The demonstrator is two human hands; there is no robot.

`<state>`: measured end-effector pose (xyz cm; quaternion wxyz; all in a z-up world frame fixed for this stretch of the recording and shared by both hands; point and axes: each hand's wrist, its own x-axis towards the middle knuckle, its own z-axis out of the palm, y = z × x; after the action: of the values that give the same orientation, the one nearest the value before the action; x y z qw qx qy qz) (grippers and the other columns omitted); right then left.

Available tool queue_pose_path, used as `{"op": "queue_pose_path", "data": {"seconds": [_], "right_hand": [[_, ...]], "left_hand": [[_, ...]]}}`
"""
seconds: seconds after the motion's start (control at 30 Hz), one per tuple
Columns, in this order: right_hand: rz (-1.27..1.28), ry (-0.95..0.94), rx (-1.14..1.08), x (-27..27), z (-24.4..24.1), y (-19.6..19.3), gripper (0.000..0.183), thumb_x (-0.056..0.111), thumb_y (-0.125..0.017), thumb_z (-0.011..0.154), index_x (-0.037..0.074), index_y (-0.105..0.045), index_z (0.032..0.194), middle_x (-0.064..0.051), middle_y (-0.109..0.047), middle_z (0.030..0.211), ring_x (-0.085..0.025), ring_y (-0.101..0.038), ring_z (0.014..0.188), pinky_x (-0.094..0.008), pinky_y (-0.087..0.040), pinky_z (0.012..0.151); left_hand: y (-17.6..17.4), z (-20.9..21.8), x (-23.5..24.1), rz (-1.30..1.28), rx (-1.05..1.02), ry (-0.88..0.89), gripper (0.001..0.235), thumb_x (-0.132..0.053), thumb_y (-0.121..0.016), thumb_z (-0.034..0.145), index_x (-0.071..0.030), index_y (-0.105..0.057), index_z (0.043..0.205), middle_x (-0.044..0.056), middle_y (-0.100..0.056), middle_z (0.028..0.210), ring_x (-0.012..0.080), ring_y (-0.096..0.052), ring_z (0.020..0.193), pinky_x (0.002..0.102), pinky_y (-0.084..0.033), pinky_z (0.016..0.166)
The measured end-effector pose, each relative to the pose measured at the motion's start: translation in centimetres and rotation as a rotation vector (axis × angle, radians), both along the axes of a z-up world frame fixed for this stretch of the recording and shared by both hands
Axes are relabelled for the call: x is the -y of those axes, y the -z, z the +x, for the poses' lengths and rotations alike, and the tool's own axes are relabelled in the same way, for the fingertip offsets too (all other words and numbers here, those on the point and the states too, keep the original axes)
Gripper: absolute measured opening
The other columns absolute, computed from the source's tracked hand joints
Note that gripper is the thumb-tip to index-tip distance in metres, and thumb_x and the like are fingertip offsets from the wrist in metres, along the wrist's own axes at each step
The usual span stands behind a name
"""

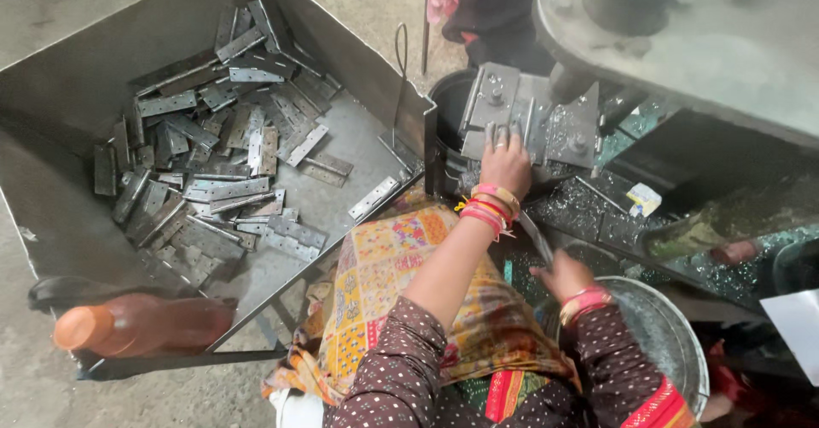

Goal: The person picks up a metal hinge from a bin, places it into a press machine, operates the machine with a lever, and then removes the hinge.

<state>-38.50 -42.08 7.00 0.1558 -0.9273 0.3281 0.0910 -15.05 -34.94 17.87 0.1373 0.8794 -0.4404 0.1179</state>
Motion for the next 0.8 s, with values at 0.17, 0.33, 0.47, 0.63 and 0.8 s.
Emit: {"op": "queue_pose_path", "data": {"seconds": [0.17,0.33,0.47,0.63,0.8], "right_hand": [[0.071,0.080,-0.185,0.8,2.3,-5.1,0.058,0.057,-0.075,0.083,0.005,-0.068,0.106,-0.024,-0.075,0.097,-0.044,-0.073,0.094,-0.053,-0.056,0.083],[0.077,0.165,-0.015,-2.8,-1.3,1.2,0.052,0.054,-0.071,0.087,0.006,-0.067,0.105,-0.024,-0.075,0.093,-0.043,-0.073,0.089,-0.052,-0.057,0.078],[0.158,0.138,-0.069,-1.6,-1.0,2.0,0.060,0.055,-0.073,0.087,-0.001,-0.065,0.105,-0.026,-0.074,0.092,-0.042,-0.075,0.086,-0.050,-0.059,0.076],[0.076,0.028,-0.192,2.1,1.9,-3.1,0.063,0.059,-0.075,0.083,0.000,-0.071,0.106,-0.024,-0.076,0.094,-0.041,-0.074,0.089,-0.049,-0.057,0.082],[0.131,0.139,-0.089,-1.1,-0.7,1.0,0.060,0.057,-0.071,0.086,0.002,-0.064,0.111,-0.023,-0.075,0.095,-0.040,-0.075,0.087,-0.050,-0.059,0.078]], "left_hand": [[1.5,2.0,3.5,-0.030,0.045,-0.019,0.035,-0.019,-0.057,0.087,-0.004,-0.075,0.114,0.015,-0.058,0.142,0.0324,-0.051,0.137,0.054,-0.024,0.123],[0.5,2.2,3.7,0.042,-0.048,0.007,0.032,-0.020,-0.055,0.093,-0.007,-0.076,0.112,0.016,-0.052,0.150,0.0317,-0.046,0.143,0.054,-0.019,0.126],[0.9,1.3,2.2,0.066,-0.143,0.056,0.033,-0.019,-0.054,0.093,-0.008,-0.075,0.116,0.013,-0.052,0.152,0.0293,-0.045,0.146,0.053,-0.019,0.126],[0.2,4.4,4.0,0.101,-0.030,0.023,0.041,-0.021,-0.052,0.088,-0.009,-0.071,0.122,0.010,-0.050,0.150,0.0280,-0.041,0.143,0.057,-0.009,0.123],[0.7,5.8,5.7,0.119,-0.098,0.027,0.038,-0.020,-0.049,0.096,-0.010,-0.072,0.125,0.009,-0.051,0.152,0.0263,-0.039,0.149,0.058,-0.007,0.127]]}}
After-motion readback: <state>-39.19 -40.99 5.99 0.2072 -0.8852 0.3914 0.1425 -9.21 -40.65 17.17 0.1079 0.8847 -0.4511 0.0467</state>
